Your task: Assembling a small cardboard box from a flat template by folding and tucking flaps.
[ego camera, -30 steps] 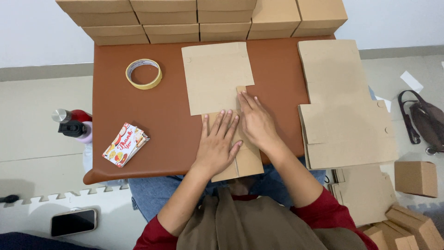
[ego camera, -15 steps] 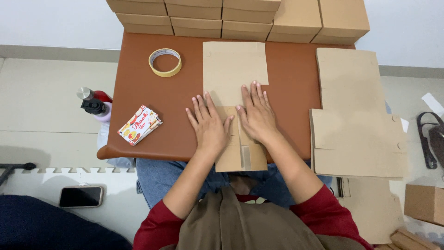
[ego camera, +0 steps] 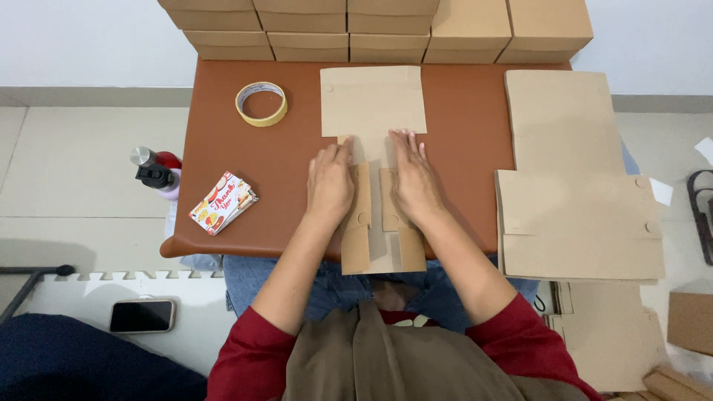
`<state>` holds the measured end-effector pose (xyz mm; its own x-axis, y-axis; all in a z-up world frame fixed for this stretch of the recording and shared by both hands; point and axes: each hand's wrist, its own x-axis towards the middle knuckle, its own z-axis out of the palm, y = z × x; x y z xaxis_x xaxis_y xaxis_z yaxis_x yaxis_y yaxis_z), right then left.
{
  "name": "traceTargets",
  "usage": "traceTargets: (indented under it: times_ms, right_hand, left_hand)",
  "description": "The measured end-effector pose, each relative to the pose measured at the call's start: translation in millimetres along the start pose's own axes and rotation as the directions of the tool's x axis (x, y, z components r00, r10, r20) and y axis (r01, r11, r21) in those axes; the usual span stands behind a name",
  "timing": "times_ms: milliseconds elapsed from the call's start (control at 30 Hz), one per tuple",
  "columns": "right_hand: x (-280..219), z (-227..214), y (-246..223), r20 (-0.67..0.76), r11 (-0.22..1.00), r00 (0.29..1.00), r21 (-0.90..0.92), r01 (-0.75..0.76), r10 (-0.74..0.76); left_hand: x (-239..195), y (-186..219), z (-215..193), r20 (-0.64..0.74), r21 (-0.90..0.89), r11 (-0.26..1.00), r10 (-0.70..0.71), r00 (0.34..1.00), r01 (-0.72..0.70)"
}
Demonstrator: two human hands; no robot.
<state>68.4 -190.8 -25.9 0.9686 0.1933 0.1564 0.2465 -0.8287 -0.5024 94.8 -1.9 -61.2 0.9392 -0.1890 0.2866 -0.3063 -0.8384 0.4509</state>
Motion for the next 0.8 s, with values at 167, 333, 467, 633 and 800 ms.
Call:
traceTargets:
  times_ms: [167, 333, 467, 633, 800]
  right_hand:
    - [5, 15, 16, -0.087, 0.997, 0.996, 0.081, 0.004, 0.003]
    - [18, 18, 34, -0.315, 0.993, 0.946, 0.105, -0.045, 0.076]
    - [29, 18, 42, -0.26, 0.955, 0.936, -0.117, -0.273, 0.236]
    - [33, 18, 46, -0.146, 0.96, 0.95, -0.012, -0.28, 0.276]
    - [37, 24, 52, -0.22, 0.974, 0.961, 0.183, -0.13, 0.17]
  left_hand:
    - [16, 12, -4, -0.03, -0.041, 0.995, -0.089, 0.996, 0.088]
    - [12, 22, -9, -0.096, 0.106, 0.972, -0.198, 0.976, 0.208]
    - [15, 16, -3, -0.016, 0.076, 0.967, -0.244, 0.97, 0.245]
    - [20, 14, -1, -0.007, -0.045, 0.969, -0.244, 0.97, 0.244]
    - [20, 22, -20, 0.022, -0.259, 0.935, -0.247, 0.969, 0.244]
